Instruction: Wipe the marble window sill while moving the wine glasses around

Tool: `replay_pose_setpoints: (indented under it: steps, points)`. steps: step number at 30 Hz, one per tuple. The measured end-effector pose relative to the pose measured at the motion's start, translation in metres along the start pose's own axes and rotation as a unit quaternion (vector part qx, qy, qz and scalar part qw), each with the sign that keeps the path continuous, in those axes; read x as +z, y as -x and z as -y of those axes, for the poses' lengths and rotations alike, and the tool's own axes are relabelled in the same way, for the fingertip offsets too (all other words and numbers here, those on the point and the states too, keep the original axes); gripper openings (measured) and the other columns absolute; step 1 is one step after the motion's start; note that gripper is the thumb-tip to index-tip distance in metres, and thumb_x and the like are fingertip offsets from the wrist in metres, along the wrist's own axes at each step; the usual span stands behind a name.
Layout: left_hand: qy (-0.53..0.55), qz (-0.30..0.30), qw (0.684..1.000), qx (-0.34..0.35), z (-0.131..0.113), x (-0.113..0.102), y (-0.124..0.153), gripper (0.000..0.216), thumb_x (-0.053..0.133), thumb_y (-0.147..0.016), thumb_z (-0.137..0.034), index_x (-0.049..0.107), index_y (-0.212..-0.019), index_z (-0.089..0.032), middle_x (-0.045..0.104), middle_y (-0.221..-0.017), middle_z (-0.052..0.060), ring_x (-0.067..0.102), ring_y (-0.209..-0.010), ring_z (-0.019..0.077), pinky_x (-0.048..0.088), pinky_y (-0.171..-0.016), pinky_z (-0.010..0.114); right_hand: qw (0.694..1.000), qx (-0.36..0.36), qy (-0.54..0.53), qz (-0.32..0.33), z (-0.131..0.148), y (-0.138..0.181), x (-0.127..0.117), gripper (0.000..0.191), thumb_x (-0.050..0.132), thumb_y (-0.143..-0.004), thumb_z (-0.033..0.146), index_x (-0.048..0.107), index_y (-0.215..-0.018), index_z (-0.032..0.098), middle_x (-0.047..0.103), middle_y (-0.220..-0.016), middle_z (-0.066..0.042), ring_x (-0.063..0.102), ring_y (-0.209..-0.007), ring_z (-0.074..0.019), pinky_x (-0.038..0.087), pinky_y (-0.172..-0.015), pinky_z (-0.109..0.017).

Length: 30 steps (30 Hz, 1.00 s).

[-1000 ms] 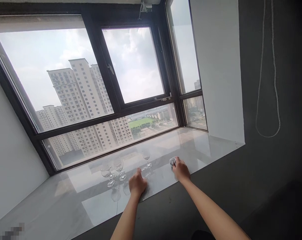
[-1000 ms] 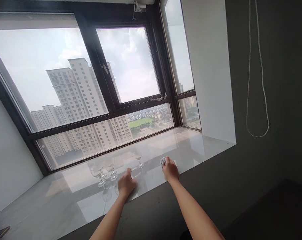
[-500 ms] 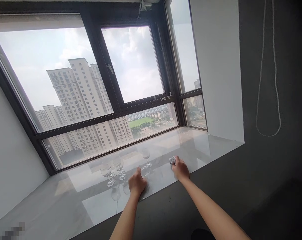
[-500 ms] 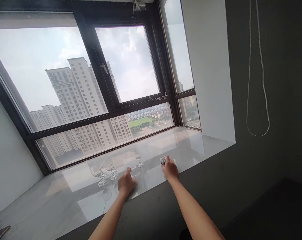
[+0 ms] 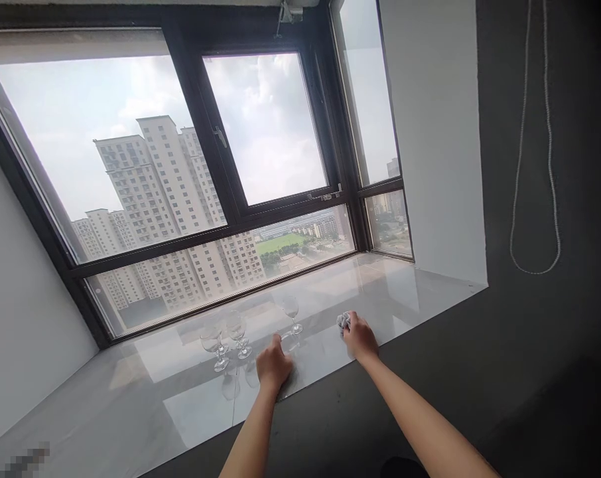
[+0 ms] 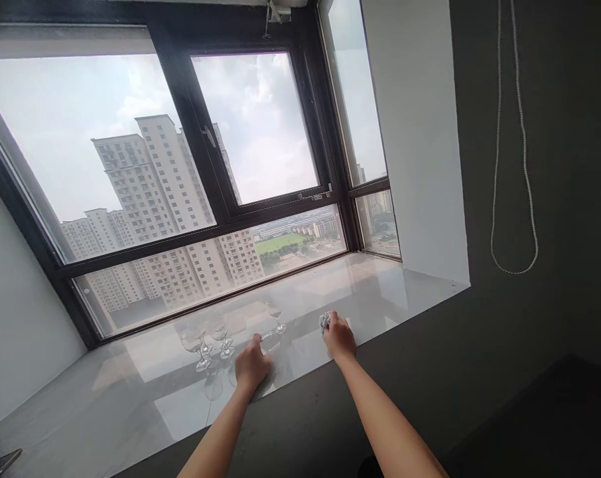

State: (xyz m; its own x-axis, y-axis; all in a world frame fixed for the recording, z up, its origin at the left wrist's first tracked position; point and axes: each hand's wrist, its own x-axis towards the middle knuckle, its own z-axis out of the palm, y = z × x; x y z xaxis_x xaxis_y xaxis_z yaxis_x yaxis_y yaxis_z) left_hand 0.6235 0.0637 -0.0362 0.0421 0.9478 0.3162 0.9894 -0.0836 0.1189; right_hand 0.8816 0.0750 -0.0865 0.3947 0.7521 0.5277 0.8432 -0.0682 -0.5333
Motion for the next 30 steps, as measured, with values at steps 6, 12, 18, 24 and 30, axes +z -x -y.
replay_pose_setpoints:
  steps: [6, 12, 18, 24, 30]
  points:
    - [0.000, -0.007, 1.000, 0.006, 0.001, 0.001, -0.001, 0.035, 0.050, -0.078, -0.018, 0.048, -0.113, -0.019, 0.069, -0.090, 0.011, 0.066, -0.085, 0.0261, 0.041, -0.072, 0.032, 1.000, -0.002, -0.001, 0.000, 0.001, 0.001, -0.002, 0.023, 0.051, -0.087, 0.014, 0.052, -0.110, 0.018, 0.065, -0.096, -0.007, 0.056, -0.092, -0.0190, 0.031, -0.069, -0.025]
    - [-0.007, -0.010, 1.000, 0.003, 0.001, 0.001, -0.001, 0.035, 0.050, -0.077, -0.017, 0.048, -0.112, -0.019, 0.069, -0.088, 0.010, 0.066, -0.084, 0.0251, 0.040, -0.070, 0.030, 1.000, 0.001, 0.003, 0.000, 0.001, 0.000, -0.001, 0.023, 0.051, -0.087, 0.014, 0.052, -0.110, 0.018, 0.065, -0.096, -0.007, 0.055, -0.090, -0.0188, 0.031, -0.070, -0.025]
    - [-0.010, -0.005, 1.000, 0.023, 0.005, 0.004, -0.002, 0.037, 0.049, -0.076, -0.016, 0.047, -0.113, -0.019, 0.069, -0.085, 0.009, 0.066, -0.080, 0.0251, 0.039, -0.067, 0.030, 1.000, 0.003, 0.007, 0.001, 0.001, 0.000, 0.000, 0.024, 0.052, -0.087, 0.015, 0.052, -0.111, 0.017, 0.065, -0.093, -0.007, 0.056, -0.089, -0.0192, 0.029, -0.067, -0.025]
    - [0.000, -0.018, 1.000, 0.021, 0.007, 0.009, -0.004, 0.037, 0.050, -0.076, -0.016, 0.048, -0.112, -0.020, 0.069, -0.084, 0.008, 0.066, -0.080, 0.0243, 0.038, -0.068, 0.029, 1.000, 0.000, 0.005, 0.000, 0.001, 0.001, -0.002, 0.024, 0.052, -0.087, 0.015, 0.052, -0.111, 0.017, 0.064, -0.092, -0.007, 0.056, -0.089, -0.0197, 0.029, -0.066, -0.026]
    - [0.000, -0.032, 0.999, 0.026, 0.008, 0.012, -0.005, 0.036, 0.049, -0.075, -0.015, 0.049, -0.111, -0.020, 0.069, -0.082, 0.008, 0.066, -0.078, 0.0255, 0.038, -0.066, 0.030, 1.000, -0.002, 0.004, -0.001, 0.001, 0.001, -0.002, 0.025, 0.052, -0.087, 0.015, 0.052, -0.111, 0.018, 0.065, -0.093, -0.007, 0.056, -0.089, -0.0196, 0.030, -0.066, -0.026]
